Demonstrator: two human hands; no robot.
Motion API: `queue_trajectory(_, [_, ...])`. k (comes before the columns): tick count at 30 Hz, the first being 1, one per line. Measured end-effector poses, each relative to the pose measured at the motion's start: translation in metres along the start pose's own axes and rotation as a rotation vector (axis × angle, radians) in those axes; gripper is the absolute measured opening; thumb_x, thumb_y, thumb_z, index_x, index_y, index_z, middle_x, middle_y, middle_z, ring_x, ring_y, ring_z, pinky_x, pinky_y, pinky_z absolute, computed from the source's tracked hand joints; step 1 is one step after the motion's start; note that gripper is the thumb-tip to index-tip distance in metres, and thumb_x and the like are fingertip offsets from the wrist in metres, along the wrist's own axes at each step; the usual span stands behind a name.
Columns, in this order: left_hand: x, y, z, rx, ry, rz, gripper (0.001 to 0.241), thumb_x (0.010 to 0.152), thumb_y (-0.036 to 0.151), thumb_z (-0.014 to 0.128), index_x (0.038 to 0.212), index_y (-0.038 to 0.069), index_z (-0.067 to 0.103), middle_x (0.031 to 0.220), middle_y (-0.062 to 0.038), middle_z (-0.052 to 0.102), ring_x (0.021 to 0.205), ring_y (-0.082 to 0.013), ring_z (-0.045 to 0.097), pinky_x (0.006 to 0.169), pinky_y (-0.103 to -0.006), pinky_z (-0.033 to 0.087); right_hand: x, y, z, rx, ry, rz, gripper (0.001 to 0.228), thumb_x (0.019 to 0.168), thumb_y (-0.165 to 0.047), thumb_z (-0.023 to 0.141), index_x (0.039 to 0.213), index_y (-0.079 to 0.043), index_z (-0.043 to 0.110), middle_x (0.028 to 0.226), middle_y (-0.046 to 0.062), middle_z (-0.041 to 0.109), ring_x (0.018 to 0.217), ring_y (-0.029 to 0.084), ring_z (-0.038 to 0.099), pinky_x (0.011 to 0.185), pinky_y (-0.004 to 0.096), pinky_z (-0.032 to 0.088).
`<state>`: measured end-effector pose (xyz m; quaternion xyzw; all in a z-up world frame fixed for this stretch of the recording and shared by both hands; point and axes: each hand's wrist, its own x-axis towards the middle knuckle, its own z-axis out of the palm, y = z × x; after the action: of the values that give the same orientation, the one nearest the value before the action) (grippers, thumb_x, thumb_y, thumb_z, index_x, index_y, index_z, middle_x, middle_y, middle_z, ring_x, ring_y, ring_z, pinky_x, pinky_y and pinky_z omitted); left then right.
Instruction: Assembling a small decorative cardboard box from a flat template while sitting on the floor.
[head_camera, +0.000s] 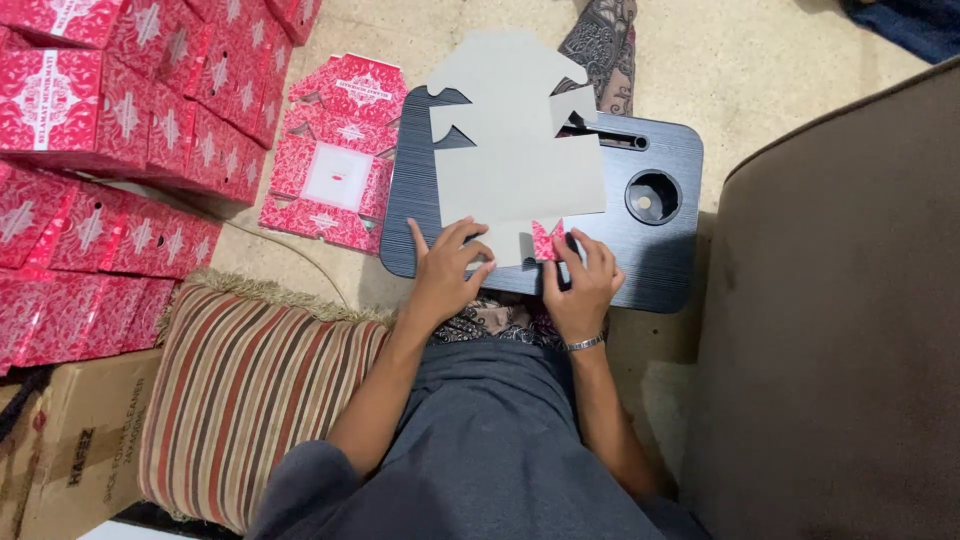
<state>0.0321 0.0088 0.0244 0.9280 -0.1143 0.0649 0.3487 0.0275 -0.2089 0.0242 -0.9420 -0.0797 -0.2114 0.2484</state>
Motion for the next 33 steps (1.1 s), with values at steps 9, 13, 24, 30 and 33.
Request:
queue_trajectory(9, [0.025, 0.016, 0.032, 0.087, 0.163, -0.018, 0.006, 0.095, 0.027, 0.070, 0.100, 0.025, 0.073, 0.123, -0.002, 0.064, 0.133, -0.0248, 0.050, 0.107, -0.0737, -0.008, -0.007, 0.002, 0.010, -0.161, -0.038, -0.101, 0.036, 0.092, -0.042, 0.073, 0.121, -0.021, 0.074, 0.130, 0.004, 0.065, 0.127, 0.028, 0.051, 0.094, 0.047, 0.028])
queue_trajectory(13, [0.041, 0.033, 0.040, 0.084, 0.089, 0.054, 0.012, 0.097, 0.029, 0.066, 0.105, 0.026, 0.074, 0.136, -0.006, 0.063, 0.139, -0.0273, 0.049, 0.106, -0.0738, 0.003, -0.012, -0.002, 0.013, -0.168, -0.036, -0.096, 0.033, 0.092, -0.034, 0.071, 0.123, -0.021, 0.073, 0.132, 0.004, 0.064, 0.130, 0.030, 0.050, 0.097, 0.048, 0.027])
queue_trajectory(24, [0.059, 0.053, 0.029, 0.182, -0.263, 0.026, 0.043, 0.108, 0.028, 0.044, 0.150, 0.028, 0.052, 0.166, -0.010, 0.034, 0.156, -0.0291, 0.024, 0.120, -0.0660, 0.009, -0.012, -0.032, -0.043, -0.229, -0.635, -0.058, 0.072, 0.094, -0.056, 0.061, 0.151, -0.013, 0.050, 0.161, 0.016, 0.039, 0.148, 0.051, 0.024, 0.109, 0.066, 0.026])
queue_trajectory(30, [0.059, 0.046, 0.041, 0.205, -0.290, 0.021, 0.053, 0.111, 0.034, 0.037, 0.158, 0.009, 0.037, 0.167, -0.013, 0.029, 0.157, -0.0265, 0.019, 0.121, -0.0637, 0.001, -0.013, -0.031, -0.058, -0.218, -0.798, 0.021, 0.088, 0.093, -0.060, 0.059, 0.162, -0.013, 0.028, 0.167, 0.011, 0.029, 0.149, 0.055, 0.014, 0.110, 0.075, 0.022])
queue_trajectory(33, [0.059, 0.039, 0.048, 0.188, -0.297, 0.035, 0.053, 0.110, 0.034, 0.035, 0.158, 0.010, 0.036, 0.169, -0.011, 0.026, 0.158, -0.0262, 0.016, 0.120, -0.0654, 0.000, -0.012, -0.030, -0.054, -0.161, -0.736, 0.042, 0.101, 0.092, -0.065, 0.058, 0.164, -0.008, 0.017, 0.161, 0.015, 0.039, 0.148, 0.054, 0.017, 0.110, 0.076, 0.019])
